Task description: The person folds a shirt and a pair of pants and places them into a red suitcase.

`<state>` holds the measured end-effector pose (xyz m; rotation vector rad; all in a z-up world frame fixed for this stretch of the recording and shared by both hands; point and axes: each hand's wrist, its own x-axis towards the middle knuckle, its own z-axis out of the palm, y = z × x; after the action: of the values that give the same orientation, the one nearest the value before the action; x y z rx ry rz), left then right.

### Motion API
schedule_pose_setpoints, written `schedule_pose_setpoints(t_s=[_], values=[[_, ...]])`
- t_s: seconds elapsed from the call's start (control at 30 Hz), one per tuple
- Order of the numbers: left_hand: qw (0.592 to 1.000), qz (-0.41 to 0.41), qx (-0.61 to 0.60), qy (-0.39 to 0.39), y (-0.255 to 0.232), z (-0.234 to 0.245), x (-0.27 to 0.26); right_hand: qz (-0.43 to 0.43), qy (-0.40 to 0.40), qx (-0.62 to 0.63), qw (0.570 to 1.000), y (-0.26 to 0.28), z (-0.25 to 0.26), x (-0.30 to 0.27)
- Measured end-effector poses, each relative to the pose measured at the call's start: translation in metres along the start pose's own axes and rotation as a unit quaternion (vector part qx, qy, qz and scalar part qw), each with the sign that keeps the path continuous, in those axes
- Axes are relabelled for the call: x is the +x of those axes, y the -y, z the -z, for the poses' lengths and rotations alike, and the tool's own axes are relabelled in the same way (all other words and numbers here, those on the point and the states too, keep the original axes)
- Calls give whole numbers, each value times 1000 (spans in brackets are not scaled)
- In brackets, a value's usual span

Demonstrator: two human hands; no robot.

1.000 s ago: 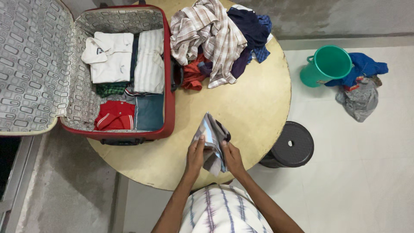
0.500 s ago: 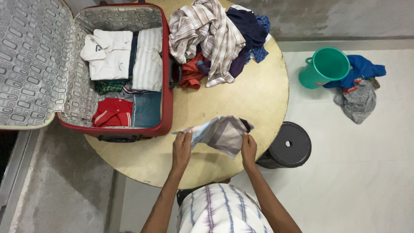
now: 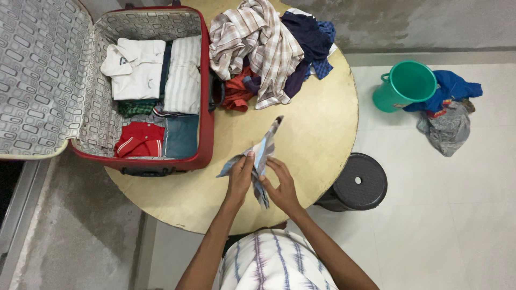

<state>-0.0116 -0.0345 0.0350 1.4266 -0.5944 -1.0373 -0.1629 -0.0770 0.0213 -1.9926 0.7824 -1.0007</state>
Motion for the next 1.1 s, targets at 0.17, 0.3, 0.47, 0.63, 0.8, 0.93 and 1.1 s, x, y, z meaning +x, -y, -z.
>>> schedule_pose_setpoints(t_s=[0.17,0.3,0.47,0.63,0.8,0.93,1.1], values=[[998,-26,62,14,-3,-4,-1,-106,-4,72,992,12,-1,7],[996,-18,38,77,-6,-1,-7,-126,-12,123,984,11,3,8],[989,30,-62,133,2,10,-6,-169,11,84,982,12,10,11],[989,48,-90,104,27,15,0,-184,-25,110,976,4,10,6],[994,51,-73,70,52,7,5,-212,-34,94,972,-5,14,3],[998,36,-29,48,57,5,6,-233,-65,68,968,-19,15,0],[998,-3,-16,66,43,21,0,-234,-150,104,955,-45,33,-2]])
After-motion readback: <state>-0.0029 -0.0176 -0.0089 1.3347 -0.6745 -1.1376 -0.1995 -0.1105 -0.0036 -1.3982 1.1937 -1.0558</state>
